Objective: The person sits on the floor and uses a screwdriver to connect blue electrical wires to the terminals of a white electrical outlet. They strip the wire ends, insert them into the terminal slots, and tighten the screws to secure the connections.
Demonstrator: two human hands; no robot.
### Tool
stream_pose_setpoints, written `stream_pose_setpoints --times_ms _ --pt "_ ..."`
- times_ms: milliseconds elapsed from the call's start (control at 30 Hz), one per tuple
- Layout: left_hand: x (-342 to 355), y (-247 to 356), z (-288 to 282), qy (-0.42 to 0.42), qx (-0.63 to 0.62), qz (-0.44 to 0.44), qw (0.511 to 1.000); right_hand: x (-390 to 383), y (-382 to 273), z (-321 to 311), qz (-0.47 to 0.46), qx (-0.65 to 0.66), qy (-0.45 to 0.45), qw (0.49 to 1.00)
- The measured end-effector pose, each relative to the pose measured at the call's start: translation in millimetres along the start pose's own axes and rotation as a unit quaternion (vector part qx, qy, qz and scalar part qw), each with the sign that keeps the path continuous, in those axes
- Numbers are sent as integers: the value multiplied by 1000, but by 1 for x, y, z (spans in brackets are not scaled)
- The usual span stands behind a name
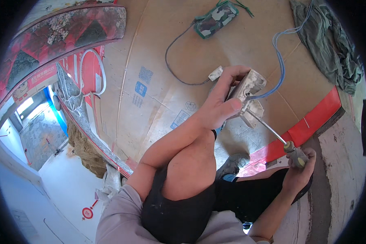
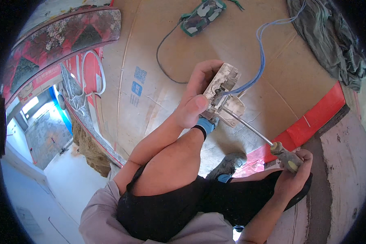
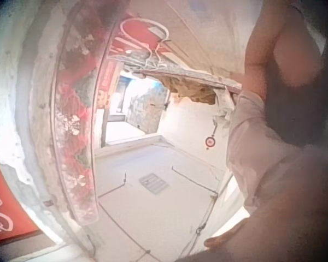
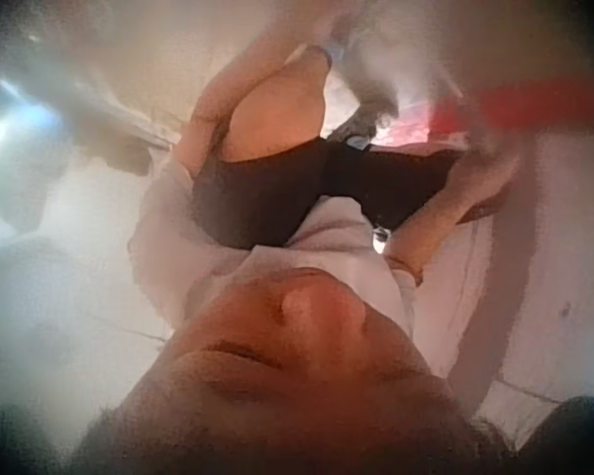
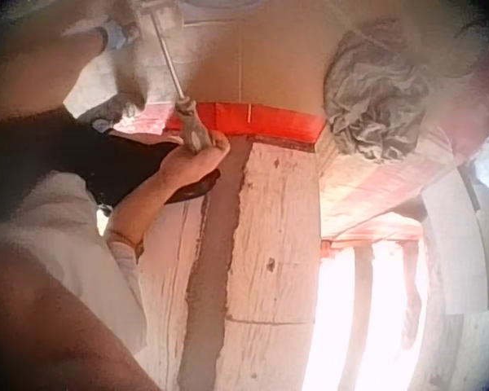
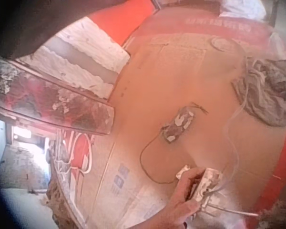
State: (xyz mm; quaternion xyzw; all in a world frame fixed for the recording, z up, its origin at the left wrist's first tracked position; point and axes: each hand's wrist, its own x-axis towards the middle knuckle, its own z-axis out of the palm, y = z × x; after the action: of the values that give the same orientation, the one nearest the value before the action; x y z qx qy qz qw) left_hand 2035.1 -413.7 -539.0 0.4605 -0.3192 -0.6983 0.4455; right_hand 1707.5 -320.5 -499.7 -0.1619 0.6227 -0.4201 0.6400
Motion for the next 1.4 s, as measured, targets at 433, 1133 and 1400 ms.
stream_pose_setpoints --times_ms 433,1133,1400 --pt "-1 -6 -2 -2 -43 -2 999 -4 -6 26 -109 25 -3 994" --pt "-1 0 -2 14 -43 3 999 -5 -6 34 -116 11 -38 992" --pt "-2 -3 -8 23 -34 2 999 -7 -3 23 -90 -21 -10 996"
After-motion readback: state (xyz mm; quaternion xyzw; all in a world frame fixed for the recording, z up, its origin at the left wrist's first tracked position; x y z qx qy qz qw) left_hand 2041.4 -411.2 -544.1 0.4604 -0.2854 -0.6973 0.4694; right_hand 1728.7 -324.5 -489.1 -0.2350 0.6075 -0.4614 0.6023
